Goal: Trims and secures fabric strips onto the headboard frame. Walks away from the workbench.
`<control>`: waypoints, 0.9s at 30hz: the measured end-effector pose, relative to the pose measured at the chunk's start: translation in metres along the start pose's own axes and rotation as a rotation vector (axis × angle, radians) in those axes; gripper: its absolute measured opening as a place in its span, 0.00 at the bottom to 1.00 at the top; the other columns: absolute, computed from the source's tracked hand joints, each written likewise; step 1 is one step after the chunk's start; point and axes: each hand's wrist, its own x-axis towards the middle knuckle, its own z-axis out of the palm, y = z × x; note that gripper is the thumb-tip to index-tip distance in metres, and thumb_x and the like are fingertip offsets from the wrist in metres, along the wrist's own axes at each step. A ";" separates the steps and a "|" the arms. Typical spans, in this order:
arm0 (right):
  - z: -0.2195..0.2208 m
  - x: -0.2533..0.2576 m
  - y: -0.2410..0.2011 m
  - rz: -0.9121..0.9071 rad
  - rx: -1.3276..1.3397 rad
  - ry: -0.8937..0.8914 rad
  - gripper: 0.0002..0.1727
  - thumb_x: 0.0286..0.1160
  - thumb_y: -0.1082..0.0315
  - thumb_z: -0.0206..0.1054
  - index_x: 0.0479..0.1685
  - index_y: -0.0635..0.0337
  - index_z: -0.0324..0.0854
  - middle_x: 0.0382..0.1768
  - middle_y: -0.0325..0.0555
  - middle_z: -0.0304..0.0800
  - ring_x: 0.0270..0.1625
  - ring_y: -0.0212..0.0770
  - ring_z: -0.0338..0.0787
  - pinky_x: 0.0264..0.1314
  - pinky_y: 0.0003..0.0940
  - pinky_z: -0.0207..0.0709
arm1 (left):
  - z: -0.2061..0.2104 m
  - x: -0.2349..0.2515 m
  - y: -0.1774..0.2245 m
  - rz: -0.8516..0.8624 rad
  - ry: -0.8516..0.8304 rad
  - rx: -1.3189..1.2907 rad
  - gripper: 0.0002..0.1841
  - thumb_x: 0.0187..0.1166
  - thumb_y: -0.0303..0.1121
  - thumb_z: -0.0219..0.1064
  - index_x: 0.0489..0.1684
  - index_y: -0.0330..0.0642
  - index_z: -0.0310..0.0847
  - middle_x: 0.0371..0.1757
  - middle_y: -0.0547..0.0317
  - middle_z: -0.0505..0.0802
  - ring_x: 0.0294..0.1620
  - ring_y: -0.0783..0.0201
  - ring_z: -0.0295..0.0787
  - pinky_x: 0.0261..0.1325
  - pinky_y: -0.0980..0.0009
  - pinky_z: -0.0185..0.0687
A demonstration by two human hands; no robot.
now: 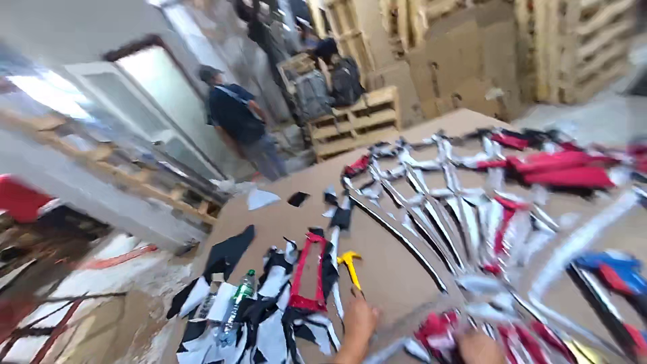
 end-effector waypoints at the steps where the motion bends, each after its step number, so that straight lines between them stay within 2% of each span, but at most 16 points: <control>1: 0.003 0.001 0.005 -0.004 -0.006 -0.035 0.25 0.79 0.51 0.67 0.55 0.68 0.89 0.57 0.68 0.91 0.65 0.66 0.88 0.69 0.68 0.76 | 0.005 0.000 0.000 0.006 -0.014 0.024 0.57 0.71 0.57 0.74 0.95 0.36 0.42 0.69 0.36 0.87 0.64 0.42 0.91 0.67 0.43 0.86; 3: 0.002 0.001 0.012 0.051 0.005 -0.138 0.27 0.79 0.47 0.67 0.56 0.66 0.88 0.59 0.65 0.89 0.66 0.63 0.87 0.70 0.65 0.76 | 0.004 0.000 0.009 0.019 -0.042 0.010 0.50 0.76 0.44 0.73 0.94 0.35 0.45 0.69 0.33 0.87 0.66 0.39 0.89 0.70 0.41 0.82; 4: 0.003 0.002 0.018 0.087 0.029 -0.173 0.28 0.80 0.46 0.67 0.55 0.67 0.87 0.59 0.66 0.89 0.66 0.64 0.87 0.70 0.66 0.76 | -0.001 0.001 0.013 0.010 -0.048 -0.033 0.44 0.76 0.37 0.73 0.92 0.34 0.51 0.68 0.31 0.87 0.68 0.37 0.87 0.71 0.39 0.80; 6: 0.012 0.012 0.029 0.116 0.072 -0.190 0.28 0.79 0.45 0.67 0.52 0.67 0.88 0.56 0.68 0.89 0.63 0.67 0.87 0.66 0.70 0.77 | -0.015 0.012 0.012 -0.033 -0.020 -0.126 0.31 0.75 0.28 0.71 0.80 0.31 0.69 0.63 0.27 0.87 0.65 0.33 0.87 0.67 0.34 0.81; 8: 0.016 0.017 0.036 0.132 0.086 -0.202 0.27 0.79 0.45 0.67 0.48 0.66 0.89 0.52 0.67 0.90 0.61 0.66 0.89 0.63 0.71 0.78 | -0.028 0.028 0.003 -0.033 0.014 -0.241 0.24 0.73 0.27 0.71 0.70 0.32 0.80 0.57 0.28 0.89 0.57 0.34 0.88 0.60 0.33 0.82; 9: 0.016 0.018 0.036 0.145 0.091 -0.206 0.27 0.80 0.45 0.66 0.47 0.65 0.89 0.52 0.67 0.90 0.61 0.66 0.89 0.63 0.71 0.78 | -0.033 0.030 0.002 -0.005 0.022 -0.313 0.21 0.75 0.28 0.69 0.68 0.33 0.82 0.50 0.33 0.91 0.47 0.40 0.90 0.51 0.39 0.86; 11: 0.018 0.016 0.036 0.154 0.109 -0.190 0.26 0.81 0.46 0.65 0.44 0.65 0.89 0.49 0.66 0.91 0.58 0.66 0.89 0.60 0.70 0.79 | -0.042 0.014 0.005 0.105 0.013 -0.438 0.18 0.88 0.38 0.63 0.66 0.35 0.81 0.35 0.45 0.90 0.25 0.54 0.87 0.32 0.53 0.87; 13: 0.019 0.015 0.036 0.155 0.117 -0.183 0.25 0.82 0.47 0.64 0.40 0.65 0.88 0.46 0.65 0.91 0.55 0.65 0.90 0.57 0.69 0.80 | -0.044 -0.015 0.009 0.284 -0.071 -0.467 0.20 0.93 0.43 0.57 0.67 0.36 0.80 0.29 0.49 0.90 0.19 0.56 0.85 0.25 0.55 0.87; 15: 0.018 0.015 0.034 0.164 0.122 -0.190 0.25 0.82 0.47 0.63 0.40 0.64 0.88 0.46 0.64 0.91 0.55 0.64 0.91 0.55 0.69 0.80 | -0.036 -0.041 0.018 0.463 -0.202 -0.334 0.19 0.93 0.41 0.55 0.66 0.37 0.81 0.29 0.52 0.91 0.22 0.57 0.88 0.29 0.54 0.89; 18: 0.016 0.013 0.033 0.186 0.140 -0.197 0.24 0.83 0.48 0.63 0.41 0.63 0.88 0.46 0.63 0.91 0.54 0.63 0.91 0.54 0.67 0.81 | -0.015 -0.065 0.039 0.535 -0.306 -0.061 0.19 0.92 0.44 0.58 0.68 0.44 0.84 0.33 0.50 0.92 0.30 0.53 0.89 0.42 0.46 0.87; 19: 0.015 0.011 0.033 0.189 0.150 -0.195 0.23 0.83 0.49 0.63 0.40 0.63 0.88 0.45 0.63 0.91 0.53 0.63 0.91 0.53 0.67 0.81 | -0.010 -0.072 0.043 0.562 -0.321 -0.036 0.20 0.92 0.45 0.57 0.73 0.47 0.82 0.34 0.50 0.92 0.30 0.54 0.90 0.42 0.47 0.88; 21: 0.012 0.011 0.032 0.188 0.160 -0.197 0.22 0.83 0.50 0.63 0.39 0.63 0.87 0.45 0.62 0.90 0.53 0.62 0.91 0.53 0.66 0.80 | -0.005 -0.083 0.042 0.688 -0.299 -0.066 0.24 0.93 0.45 0.53 0.86 0.55 0.72 0.35 0.54 0.93 0.27 0.59 0.88 0.38 0.52 0.90; 23: 0.011 0.012 0.033 0.181 0.147 -0.196 0.23 0.84 0.50 0.62 0.40 0.64 0.87 0.46 0.62 0.91 0.54 0.62 0.91 0.54 0.66 0.81 | 0.002 -0.091 0.037 0.822 -0.222 -0.075 0.27 0.93 0.45 0.51 0.92 0.60 0.64 0.33 0.59 0.93 0.25 0.64 0.86 0.35 0.58 0.88; 24: 0.012 0.011 0.033 0.180 0.141 -0.195 0.23 0.84 0.50 0.62 0.40 0.64 0.87 0.46 0.62 0.91 0.55 0.62 0.91 0.54 0.66 0.81 | 0.006 -0.093 0.035 0.844 -0.197 -0.038 0.27 0.93 0.44 0.51 0.92 0.60 0.63 0.35 0.57 0.94 0.27 0.62 0.88 0.39 0.56 0.89; 26: 0.014 0.011 0.033 0.176 0.139 -0.189 0.23 0.84 0.50 0.63 0.40 0.63 0.87 0.46 0.62 0.91 0.55 0.61 0.91 0.54 0.65 0.82 | 0.010 -0.089 0.035 0.811 -0.231 0.071 0.27 0.93 0.42 0.53 0.92 0.59 0.63 0.46 0.48 0.97 0.40 0.52 0.95 0.52 0.45 0.89; 27: 0.016 0.010 0.033 0.174 0.143 -0.188 0.22 0.84 0.50 0.63 0.40 0.63 0.87 0.46 0.61 0.91 0.54 0.61 0.91 0.54 0.64 0.82 | 0.010 -0.087 0.034 0.806 -0.236 0.085 0.26 0.94 0.42 0.53 0.92 0.59 0.64 0.49 0.48 0.97 0.43 0.51 0.96 0.56 0.44 0.89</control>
